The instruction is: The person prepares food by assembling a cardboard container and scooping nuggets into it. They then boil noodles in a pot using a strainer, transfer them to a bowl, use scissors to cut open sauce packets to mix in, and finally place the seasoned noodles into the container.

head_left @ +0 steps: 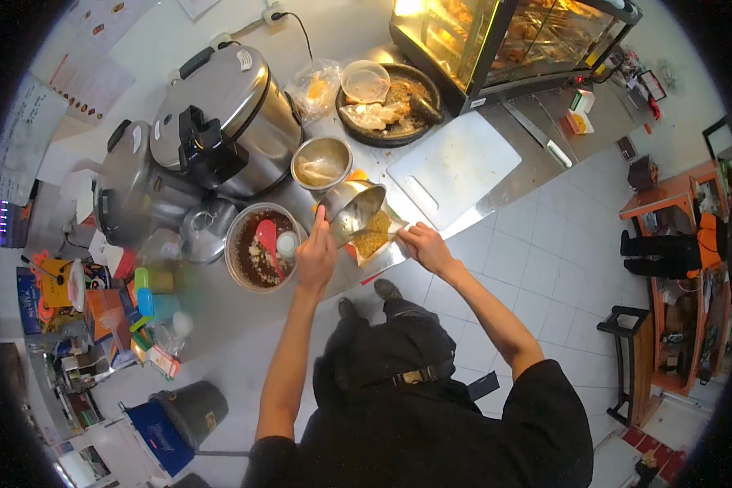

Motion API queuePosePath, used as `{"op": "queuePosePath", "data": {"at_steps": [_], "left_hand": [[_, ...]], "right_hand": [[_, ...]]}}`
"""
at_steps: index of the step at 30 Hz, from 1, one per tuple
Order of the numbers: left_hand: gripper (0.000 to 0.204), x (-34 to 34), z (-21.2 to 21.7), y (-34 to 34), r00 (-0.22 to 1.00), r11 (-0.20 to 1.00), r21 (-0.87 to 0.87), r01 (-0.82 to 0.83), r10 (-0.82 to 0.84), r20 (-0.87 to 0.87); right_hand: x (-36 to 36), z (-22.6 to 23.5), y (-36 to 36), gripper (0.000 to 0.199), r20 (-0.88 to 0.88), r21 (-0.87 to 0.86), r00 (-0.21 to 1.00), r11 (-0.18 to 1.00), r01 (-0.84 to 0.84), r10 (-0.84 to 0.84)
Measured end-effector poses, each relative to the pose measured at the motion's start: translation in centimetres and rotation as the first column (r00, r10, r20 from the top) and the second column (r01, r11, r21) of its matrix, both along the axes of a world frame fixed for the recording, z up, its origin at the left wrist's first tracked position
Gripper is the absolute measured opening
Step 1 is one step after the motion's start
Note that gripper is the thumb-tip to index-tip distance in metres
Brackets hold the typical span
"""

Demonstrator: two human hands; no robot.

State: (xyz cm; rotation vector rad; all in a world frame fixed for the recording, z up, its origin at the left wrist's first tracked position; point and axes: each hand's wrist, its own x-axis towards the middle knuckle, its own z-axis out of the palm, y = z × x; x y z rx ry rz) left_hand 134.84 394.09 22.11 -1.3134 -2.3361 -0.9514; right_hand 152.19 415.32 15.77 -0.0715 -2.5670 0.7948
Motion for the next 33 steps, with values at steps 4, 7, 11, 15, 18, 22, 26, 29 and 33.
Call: {"op": "queuePosePath", "data": {"at_steps": [4, 7, 11, 15, 18, 22, 26, 29, 33], "left_hand": [[0.027, -0.6, -1.1, -0.1, 0.988, 0.994, 0.109, -0.015, -0.003, 0.156], [0.025, -0.9, -1.1, -0.1, 0.925, 0.983, 0.181, -0.042, -0.031, 0.378], [0.015, -1.6, -2.3, 0.1, 0.883, 0.930, 0.358, -0.077, -0.104, 0.459], [0.011, -1.0, -2.5, 0.8, 0.853, 0.906, 0.409, -0.108, -0.127, 0.506], [0.014, -1.7, -3.1, -0.3, 0.898, 0.880, 0.457, -0.130, -0.091, 0.430], [0.020, 0.4, 0.2, -1.5, 0.796, 0.860, 0.403, -0.313, 0.006, 0.606], [0.026, 1.1, 2.0, -4.9, 0.687, 0.713, 0.450, -0.537, 0.060, 0.724], [0.029, 0.9, 3.2, -9.6, 0.621, 0.612, 0.408, -0.677, 0.178, 0.763], [0.033, 0.8, 3.2, -17.5, 0.542, 0.448, 0.379, -0.810, 0.324, 0.775]], "right_hand": [[-1.8, 1.5, 0.2, 0.017, -0.068, -0.032, 0.979, 0.981, 0.191, -0.193], [-3.4, 0.7, -0.1, 0.013, -0.065, 0.016, 0.955, 0.956, 0.291, -0.290], [-2.1, -1.7, -4.2, 0.009, -0.007, -0.342, 0.968, 0.910, 0.235, -0.253], [-4.0, -0.4, -8.7, 0.011, 0.398, -0.713, 0.905, 0.570, 0.407, -0.149], [-5.4, 3.2, -10.6, 0.016, 0.359, -0.914, 0.925, -0.152, 0.375, 0.123], [-6.6, 7.7, -8.2, 0.021, 0.197, -0.909, 0.973, -0.350, 0.226, 0.119], [-4.9, 14.4, -7.3, 0.018, 0.232, -0.967, 0.969, 0.086, 0.239, -0.085], [-2.8, 13.9, -7.8, 0.017, 0.092, -0.714, 0.907, 0.608, 0.348, -0.410], [2.5, 2.6, -6.2, 0.025, 0.015, 0.103, 0.924, 0.920, 0.378, -0.382]]}}
